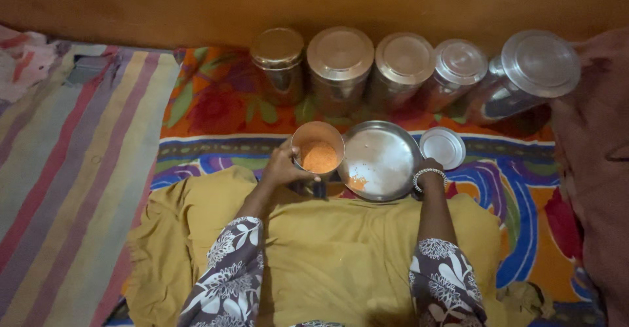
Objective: The person sits on a patterned floor mat and opens metal containers to pour grains onto a metal plate. They use their hands to separate and sort the grains, then pour the sorted contents back into the containers and close the lids.
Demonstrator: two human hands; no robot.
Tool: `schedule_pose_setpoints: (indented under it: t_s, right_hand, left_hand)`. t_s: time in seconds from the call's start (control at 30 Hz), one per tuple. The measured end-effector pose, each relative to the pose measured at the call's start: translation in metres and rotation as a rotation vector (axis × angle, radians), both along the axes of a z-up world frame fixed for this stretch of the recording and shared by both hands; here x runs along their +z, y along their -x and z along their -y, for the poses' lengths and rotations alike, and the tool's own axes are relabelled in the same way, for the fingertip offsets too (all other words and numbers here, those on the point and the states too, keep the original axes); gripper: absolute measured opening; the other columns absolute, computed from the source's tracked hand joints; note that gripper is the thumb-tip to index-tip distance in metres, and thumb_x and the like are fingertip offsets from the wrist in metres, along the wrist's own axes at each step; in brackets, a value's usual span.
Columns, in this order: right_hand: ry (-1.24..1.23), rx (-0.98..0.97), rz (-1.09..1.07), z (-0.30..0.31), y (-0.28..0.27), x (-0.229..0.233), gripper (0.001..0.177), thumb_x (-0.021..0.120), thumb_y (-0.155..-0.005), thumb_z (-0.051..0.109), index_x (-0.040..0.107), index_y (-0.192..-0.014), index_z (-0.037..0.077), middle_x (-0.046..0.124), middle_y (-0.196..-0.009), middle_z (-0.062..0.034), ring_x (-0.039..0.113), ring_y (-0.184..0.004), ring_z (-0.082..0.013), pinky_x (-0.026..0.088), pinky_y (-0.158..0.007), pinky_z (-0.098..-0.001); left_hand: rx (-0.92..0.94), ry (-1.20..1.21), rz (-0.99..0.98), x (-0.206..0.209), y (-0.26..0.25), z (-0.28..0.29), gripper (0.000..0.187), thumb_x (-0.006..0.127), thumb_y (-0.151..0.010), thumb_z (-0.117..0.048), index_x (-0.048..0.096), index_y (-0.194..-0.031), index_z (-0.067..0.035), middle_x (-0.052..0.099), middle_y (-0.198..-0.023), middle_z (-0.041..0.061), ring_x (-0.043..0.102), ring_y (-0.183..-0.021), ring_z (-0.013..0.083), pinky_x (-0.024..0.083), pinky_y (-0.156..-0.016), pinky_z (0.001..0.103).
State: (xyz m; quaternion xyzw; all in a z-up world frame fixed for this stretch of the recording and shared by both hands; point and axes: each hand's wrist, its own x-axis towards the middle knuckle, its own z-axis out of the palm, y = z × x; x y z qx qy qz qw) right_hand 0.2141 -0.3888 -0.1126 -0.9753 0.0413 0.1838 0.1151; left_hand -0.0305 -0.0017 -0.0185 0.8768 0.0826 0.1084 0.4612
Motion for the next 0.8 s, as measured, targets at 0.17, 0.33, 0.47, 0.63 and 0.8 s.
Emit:
schedule_pose_setpoints:
  t_s: [0.17, 0.33, 0.47, 0.63, 0.8]
  right_hand:
    - [-0.239, -0.268, -0.142, 0.007, 0.01, 0.041, 0.031, 0.063, -0.092, 0.012, 0.068, -0.112, -0.012, 0.068, -0.117, -0.035, 0.072, -0.103, -0.0521, 0.06, -0.08, -0.0605]
    - [-0.097, -0.057, 0.097, 0.033, 0.005, 0.058, 0.033, 0.066, -0.095, 0.017, 0.072, -0.099, -0.015, 0.07, -0.1, -0.0367, 0.072, -0.09, -0.0445, 0.057, -0.072, -0.0476]
    - [-0.358, -0.113, 0.158, 0.06, 0.012, 0.078, 0.026, 0.062, -0.098, 0.013, 0.072, -0.091, -0.01, 0.068, -0.077, -0.0252, 0.064, -0.064, -0.0327, 0.048, -0.056, -0.0448]
    - [-0.627, -0.225, 0.083, 0.072, 0.021, 0.117, 0.029, 0.064, -0.099, 0.017, 0.07, -0.085, -0.008, 0.062, -0.065, -0.0154, 0.054, -0.051, -0.0211, 0.042, -0.048, -0.0416]
    - [-0.539, 0.046, 0.285, 0.031, 0.014, 0.142, 0.029, 0.065, -0.097, 0.016, 0.072, -0.08, -0.007, 0.07, -0.067, -0.0196, 0.063, -0.054, -0.0195, 0.049, -0.054, -0.0383]
  left_hand:
    - [0.036, 0.168, -0.026, -0.016, -0.006, 0.004, 0.065, 0.101, -0.047, -0.039, 0.053, -0.068, 0.001, 0.063, -0.085, 0.016, 0.065, -0.077, 0.03, 0.054, -0.067, 0.041]
    - [-0.094, 0.071, -0.086, -0.024, -0.016, 0.005, 0.057, 0.095, -0.058, -0.047, 0.069, -0.084, -0.004, 0.071, -0.099, 0.015, 0.069, -0.094, 0.0296, 0.056, -0.082, 0.042]
    - [-0.131, -0.075, -0.046, -0.008, -0.011, 0.008, 0.082, 0.094, -0.064, -0.05, 0.065, -0.129, -0.009, 0.047, -0.145, 0.028, 0.051, -0.131, 0.0415, 0.046, -0.106, 0.049]
    - [-0.068, -0.243, 0.249, 0.025, -0.01, 0.02, 0.121, 0.087, -0.071, -0.056, 0.023, -0.163, -0.01, 0.026, -0.166, 0.03, 0.031, -0.149, 0.0483, 0.036, -0.117, 0.055]
    - [0.089, 0.409, 0.135, 0.041, -0.034, 0.012, 0.113, 0.071, -0.077, -0.063, 0.013, -0.162, -0.014, 0.043, -0.154, 0.021, 0.065, -0.122, 0.0316, 0.055, -0.099, 0.042]
